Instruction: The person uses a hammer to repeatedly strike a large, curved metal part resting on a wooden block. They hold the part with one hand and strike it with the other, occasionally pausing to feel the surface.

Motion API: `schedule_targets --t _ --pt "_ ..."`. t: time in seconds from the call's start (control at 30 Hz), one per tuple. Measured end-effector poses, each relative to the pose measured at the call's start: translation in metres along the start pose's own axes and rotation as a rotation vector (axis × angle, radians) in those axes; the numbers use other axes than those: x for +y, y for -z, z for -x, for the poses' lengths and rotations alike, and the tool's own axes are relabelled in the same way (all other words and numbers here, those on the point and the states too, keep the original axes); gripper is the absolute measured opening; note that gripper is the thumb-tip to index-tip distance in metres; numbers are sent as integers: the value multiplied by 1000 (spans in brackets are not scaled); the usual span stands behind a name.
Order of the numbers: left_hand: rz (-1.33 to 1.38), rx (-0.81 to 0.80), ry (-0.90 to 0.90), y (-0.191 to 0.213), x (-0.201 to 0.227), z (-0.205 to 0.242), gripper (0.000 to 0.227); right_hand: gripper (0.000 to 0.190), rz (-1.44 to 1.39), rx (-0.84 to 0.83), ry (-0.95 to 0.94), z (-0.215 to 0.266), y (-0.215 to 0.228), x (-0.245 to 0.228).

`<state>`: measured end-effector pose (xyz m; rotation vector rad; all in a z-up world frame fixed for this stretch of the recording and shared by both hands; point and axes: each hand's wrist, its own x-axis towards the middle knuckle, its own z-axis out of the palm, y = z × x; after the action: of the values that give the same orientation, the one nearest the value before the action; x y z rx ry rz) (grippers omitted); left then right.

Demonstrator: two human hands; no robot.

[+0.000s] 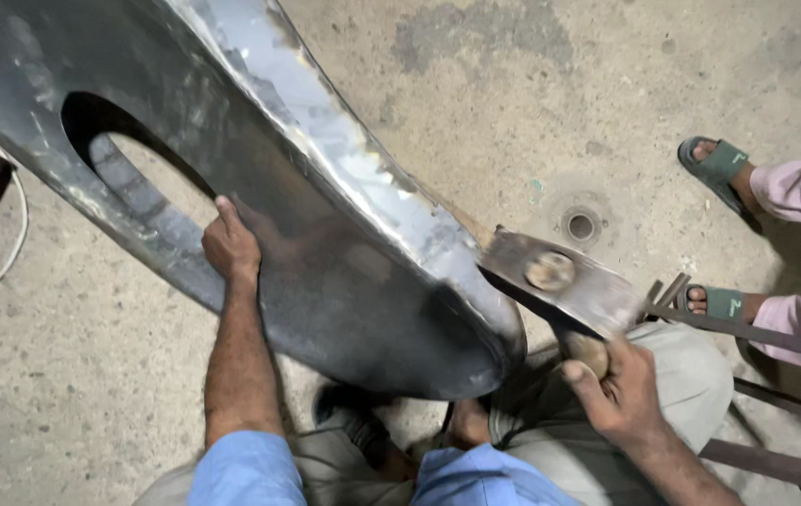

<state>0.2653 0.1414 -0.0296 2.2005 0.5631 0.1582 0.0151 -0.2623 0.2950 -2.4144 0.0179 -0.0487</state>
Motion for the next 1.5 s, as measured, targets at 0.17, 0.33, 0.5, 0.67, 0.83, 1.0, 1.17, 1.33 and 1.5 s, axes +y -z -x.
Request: schedule_targets --t 0.17,0.33,0.5,0.67,0.83,1.0,1.17,1.33,1.5 --pt "15 5 0 1 0 -6 80 47 219 -212 -368 -22 -13 5" --pt "-58 -108 107 26 -24 13 83 37 15 -96 -291 2 -6 -7" --pt "-59 -57 -33 24 -11 -5 79 45 106 -138 -158 -10 -19 -2" --pt "-15 -13 -80 23 -12 2 78 48 -173 -97 -347 8 -6 14" --pt "-22 -70 -17 21 -6 -2 77 42 -160 19 -84 23 -11 33" --pt "-28 -12 -72 16 -4 -15 76 53 83 -163 -364 7 -26 34" --pt "-86 -65 -14 17 -20 5 79 47 -418 2 -153 13 -14 26" --pt "-97 -147 111 15 -5 -6 85 44 133 -213 -462 4 -15 24" --pt "-31 -11 -97 10 -22 -2 83 44 -107 -74 -354 4 -14 18"
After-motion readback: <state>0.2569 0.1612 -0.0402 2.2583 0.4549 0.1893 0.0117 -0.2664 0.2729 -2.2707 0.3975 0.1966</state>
